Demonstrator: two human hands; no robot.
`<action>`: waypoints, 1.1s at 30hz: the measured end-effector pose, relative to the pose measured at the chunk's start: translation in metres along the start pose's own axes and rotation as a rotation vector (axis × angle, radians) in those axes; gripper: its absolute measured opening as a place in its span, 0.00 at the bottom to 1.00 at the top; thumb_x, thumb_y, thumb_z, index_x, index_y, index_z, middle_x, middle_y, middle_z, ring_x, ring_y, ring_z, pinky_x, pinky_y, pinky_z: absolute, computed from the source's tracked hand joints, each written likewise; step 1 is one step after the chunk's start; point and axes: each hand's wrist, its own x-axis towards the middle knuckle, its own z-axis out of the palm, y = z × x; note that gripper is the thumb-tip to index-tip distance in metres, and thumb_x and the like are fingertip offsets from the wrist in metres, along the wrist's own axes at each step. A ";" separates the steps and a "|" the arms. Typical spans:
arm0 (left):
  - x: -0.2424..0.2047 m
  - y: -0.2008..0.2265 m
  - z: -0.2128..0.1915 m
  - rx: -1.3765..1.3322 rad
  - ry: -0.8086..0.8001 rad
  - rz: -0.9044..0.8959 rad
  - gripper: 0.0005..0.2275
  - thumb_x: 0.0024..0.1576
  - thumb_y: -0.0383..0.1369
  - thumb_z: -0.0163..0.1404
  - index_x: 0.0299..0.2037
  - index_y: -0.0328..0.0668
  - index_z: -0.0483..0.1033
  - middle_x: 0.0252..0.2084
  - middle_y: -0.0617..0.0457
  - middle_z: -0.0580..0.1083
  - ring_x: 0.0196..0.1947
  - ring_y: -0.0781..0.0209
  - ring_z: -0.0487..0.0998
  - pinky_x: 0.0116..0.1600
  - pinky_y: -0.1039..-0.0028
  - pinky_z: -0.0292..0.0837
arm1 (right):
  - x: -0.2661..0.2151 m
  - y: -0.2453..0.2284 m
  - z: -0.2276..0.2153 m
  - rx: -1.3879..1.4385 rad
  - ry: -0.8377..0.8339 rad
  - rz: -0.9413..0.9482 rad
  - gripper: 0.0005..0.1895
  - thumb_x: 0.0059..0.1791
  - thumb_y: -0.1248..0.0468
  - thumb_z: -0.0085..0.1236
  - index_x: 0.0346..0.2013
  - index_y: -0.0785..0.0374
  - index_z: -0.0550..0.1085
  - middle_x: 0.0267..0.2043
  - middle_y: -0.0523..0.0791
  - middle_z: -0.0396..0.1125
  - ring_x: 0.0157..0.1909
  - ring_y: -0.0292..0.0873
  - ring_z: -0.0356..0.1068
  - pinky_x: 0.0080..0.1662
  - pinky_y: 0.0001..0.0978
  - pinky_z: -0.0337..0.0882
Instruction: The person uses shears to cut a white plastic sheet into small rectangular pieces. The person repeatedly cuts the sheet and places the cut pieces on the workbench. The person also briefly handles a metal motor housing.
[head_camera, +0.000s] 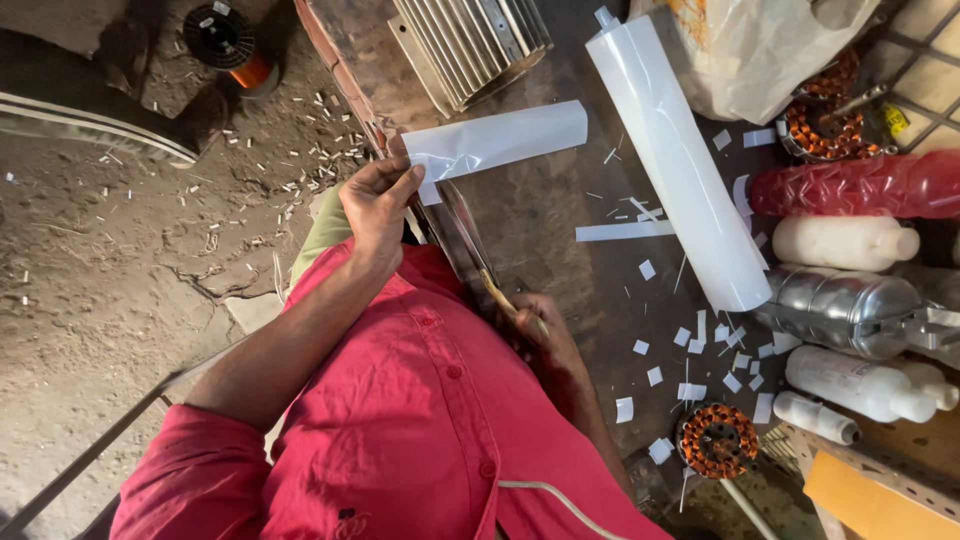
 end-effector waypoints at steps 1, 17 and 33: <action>0.000 -0.001 0.004 0.004 -0.011 0.015 0.07 0.56 0.21 0.62 0.42 0.28 0.80 0.36 0.50 0.81 0.33 0.69 0.80 0.39 0.80 0.77 | 0.007 0.002 0.000 -0.005 -0.009 -0.011 0.41 0.41 0.26 0.61 0.30 0.65 0.74 0.21 0.38 0.62 0.20 0.29 0.57 0.22 0.22 0.53; -0.010 -0.001 0.023 0.051 0.006 0.037 0.05 0.56 0.20 0.62 0.40 0.28 0.81 0.35 0.50 0.81 0.31 0.70 0.79 0.37 0.81 0.75 | 0.074 0.061 -0.001 -0.187 0.111 -0.236 0.30 0.51 0.37 0.59 0.23 0.59 0.68 0.22 0.33 0.56 0.26 0.28 0.53 0.28 0.27 0.51; -0.012 0.001 0.023 0.011 -0.015 0.018 0.05 0.56 0.19 0.61 0.41 0.25 0.80 0.37 0.47 0.81 0.34 0.68 0.81 0.41 0.80 0.78 | 0.072 0.041 0.013 -0.291 0.123 -0.186 0.20 0.48 0.54 0.69 0.20 0.61 0.72 0.17 0.32 0.56 0.21 0.27 0.51 0.25 0.27 0.49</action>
